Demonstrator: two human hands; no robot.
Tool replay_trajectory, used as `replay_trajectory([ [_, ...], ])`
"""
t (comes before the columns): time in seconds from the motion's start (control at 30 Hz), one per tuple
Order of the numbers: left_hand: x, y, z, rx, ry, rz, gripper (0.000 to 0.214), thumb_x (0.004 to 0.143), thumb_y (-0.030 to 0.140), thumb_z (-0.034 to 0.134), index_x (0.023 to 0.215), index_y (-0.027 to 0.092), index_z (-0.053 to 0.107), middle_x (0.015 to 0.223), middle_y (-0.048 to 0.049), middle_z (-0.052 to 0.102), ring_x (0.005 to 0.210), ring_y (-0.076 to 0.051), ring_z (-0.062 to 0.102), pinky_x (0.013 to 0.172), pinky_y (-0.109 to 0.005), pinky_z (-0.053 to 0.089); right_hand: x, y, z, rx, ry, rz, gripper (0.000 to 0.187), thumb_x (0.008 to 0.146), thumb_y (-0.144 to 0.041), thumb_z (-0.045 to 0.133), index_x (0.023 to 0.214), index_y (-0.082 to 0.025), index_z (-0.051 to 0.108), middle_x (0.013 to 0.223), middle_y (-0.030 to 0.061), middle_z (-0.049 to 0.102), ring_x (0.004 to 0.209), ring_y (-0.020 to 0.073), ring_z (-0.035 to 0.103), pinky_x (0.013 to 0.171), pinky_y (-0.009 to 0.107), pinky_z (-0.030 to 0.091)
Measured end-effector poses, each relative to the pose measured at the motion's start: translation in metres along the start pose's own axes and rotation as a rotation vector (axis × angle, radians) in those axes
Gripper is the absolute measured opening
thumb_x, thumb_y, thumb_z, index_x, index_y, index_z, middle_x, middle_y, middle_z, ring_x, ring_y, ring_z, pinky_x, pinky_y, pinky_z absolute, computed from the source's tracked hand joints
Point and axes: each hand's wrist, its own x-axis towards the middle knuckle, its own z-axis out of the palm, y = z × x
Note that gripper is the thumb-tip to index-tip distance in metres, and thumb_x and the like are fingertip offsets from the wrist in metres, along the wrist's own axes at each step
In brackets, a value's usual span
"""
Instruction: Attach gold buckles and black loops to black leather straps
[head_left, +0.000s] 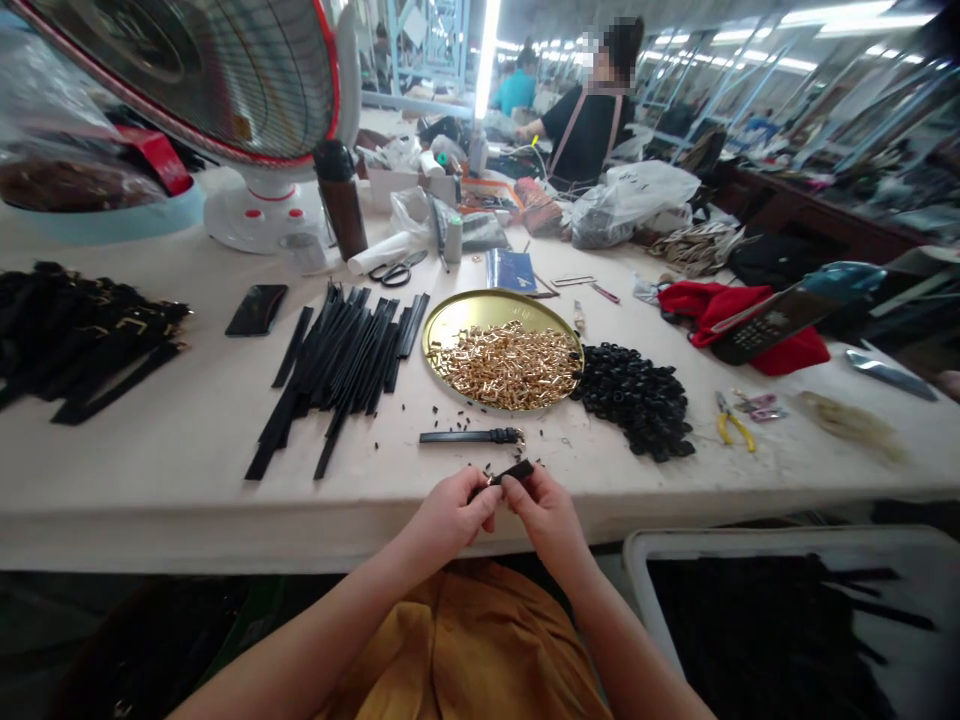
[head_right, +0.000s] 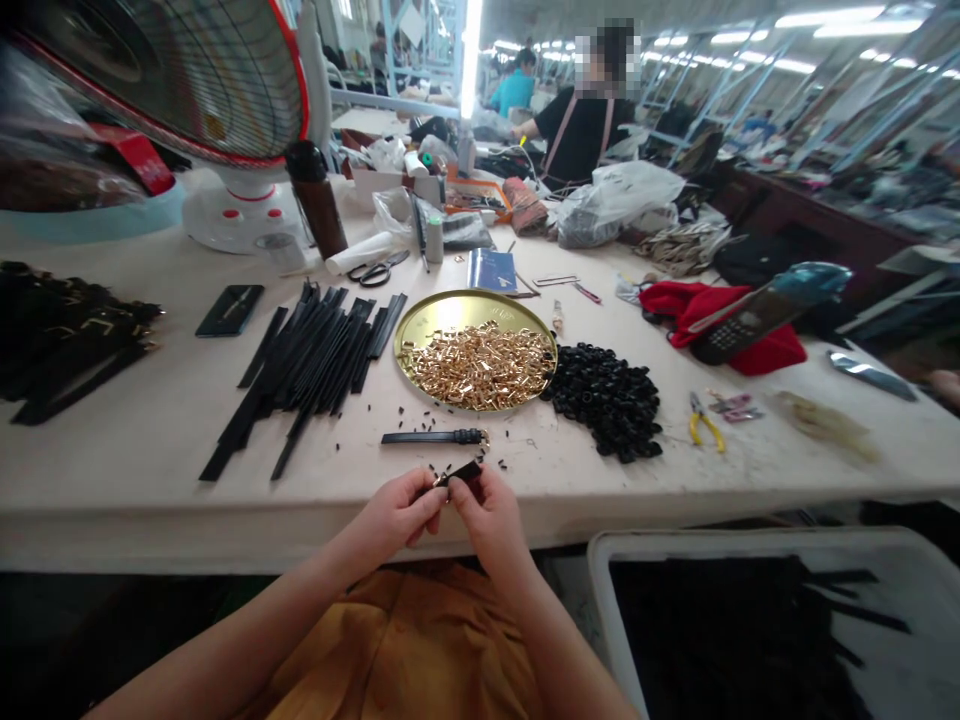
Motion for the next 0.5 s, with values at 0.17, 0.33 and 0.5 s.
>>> replay_trajectory([
  [0.17, -0.006, 0.008, -0.001, 0.072, -0.016, 0.035, 0.023, 0.081, 0.035, 0.041, 0.066, 0.017, 0.045, 0.052, 0.0048, 0.05, 0.041, -0.007, 0.039, 0.043, -0.019, 0.031, -0.002, -0.003, -0.004, 0.085, -0.124, 0.07, 0.021, 0.071, -0.04, 0.058, 0.068, -0.019, 0.054, 0.057, -0.0042, 0.047, 0.052, 0.0102, 0.039, 0.051, 0.023, 0.032],
  [0.33, -0.007, 0.009, 0.006, 0.153, 0.059, 0.06, 0.022, 0.081, 0.034, 0.039, 0.066, 0.018, 0.045, 0.049, 0.0052, 0.048, 0.042, -0.009, 0.04, 0.044, -0.02, 0.031, -0.007, -0.004, -0.003, -0.294, 0.163, -0.218, 0.012, 0.069, -0.029, 0.06, 0.063, -0.021, 0.052, 0.061, -0.0021, 0.049, 0.057, 0.0128, 0.043, 0.055, 0.025, 0.034],
  [0.5, -0.006, 0.012, 0.002, 0.145, -0.015, 0.045, 0.028, 0.081, 0.041, 0.04, 0.065, 0.018, 0.043, 0.052, 0.004, 0.051, 0.042, -0.009, 0.042, 0.043, -0.02, 0.032, -0.004, -0.006, -0.007, -0.1, -0.037, -0.105, 0.015, 0.071, -0.034, 0.059, 0.068, -0.021, 0.054, 0.061, -0.0024, 0.052, 0.056, 0.0125, 0.045, 0.054, 0.025, 0.036],
])
